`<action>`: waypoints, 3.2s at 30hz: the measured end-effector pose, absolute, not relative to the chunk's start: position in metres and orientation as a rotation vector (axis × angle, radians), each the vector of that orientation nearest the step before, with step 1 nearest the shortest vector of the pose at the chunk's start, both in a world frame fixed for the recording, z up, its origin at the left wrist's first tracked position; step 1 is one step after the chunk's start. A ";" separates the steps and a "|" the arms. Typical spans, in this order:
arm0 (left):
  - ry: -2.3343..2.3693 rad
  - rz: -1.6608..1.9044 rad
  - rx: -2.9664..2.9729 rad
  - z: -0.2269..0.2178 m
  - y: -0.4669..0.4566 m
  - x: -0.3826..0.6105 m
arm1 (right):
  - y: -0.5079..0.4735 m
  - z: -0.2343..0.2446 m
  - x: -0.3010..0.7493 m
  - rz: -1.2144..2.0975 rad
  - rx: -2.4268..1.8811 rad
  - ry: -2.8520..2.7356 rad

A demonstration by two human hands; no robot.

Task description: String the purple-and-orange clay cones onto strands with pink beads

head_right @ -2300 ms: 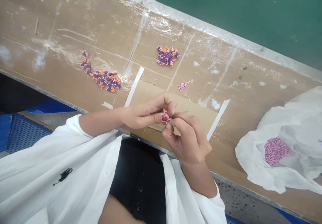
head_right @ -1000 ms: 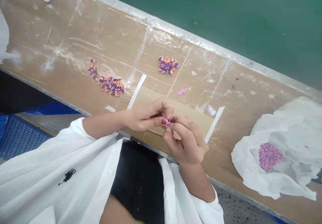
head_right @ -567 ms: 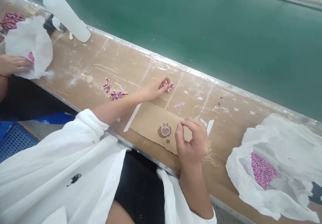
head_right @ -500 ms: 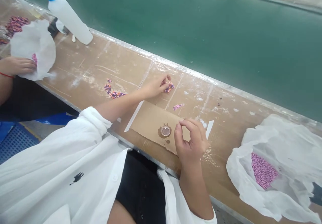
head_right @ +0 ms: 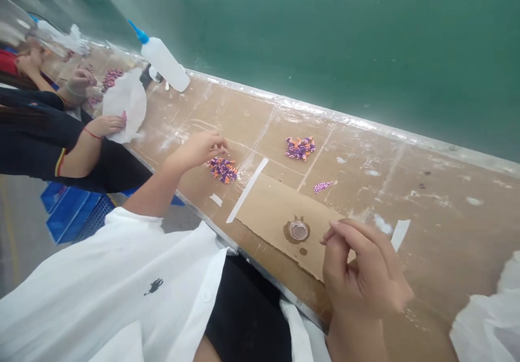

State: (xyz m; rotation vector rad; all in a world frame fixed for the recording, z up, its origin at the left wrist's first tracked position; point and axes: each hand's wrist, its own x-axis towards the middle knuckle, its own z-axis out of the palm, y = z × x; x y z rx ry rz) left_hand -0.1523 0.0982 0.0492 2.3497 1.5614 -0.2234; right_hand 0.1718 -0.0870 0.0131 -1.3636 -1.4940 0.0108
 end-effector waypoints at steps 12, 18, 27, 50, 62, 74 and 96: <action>1.489 -0.443 2.366 0.029 0.086 -0.142 | -0.083 0.017 0.171 -0.192 -1.291 -1.595; 1.510 -0.368 2.351 0.023 0.089 -0.132 | -0.083 0.019 0.171 -0.192 -1.284 -1.606; 1.219 0.457 1.897 0.042 0.085 -0.101 | -0.079 0.008 0.174 -0.202 -1.467 -1.549; 0.791 0.823 0.447 0.011 0.017 0.004 | -0.026 -0.052 0.191 0.250 -1.976 -1.563; 0.688 0.737 0.922 -0.003 0.011 0.006 | -0.057 -0.030 0.190 0.480 -1.635 -1.363; 0.608 0.678 1.107 -0.001 0.005 0.008 | -0.071 -0.012 0.166 -0.275 -1.428 -1.777; 0.582 0.861 1.422 -0.004 0.000 0.007 | -0.077 -0.001 0.149 0.315 -1.358 -1.350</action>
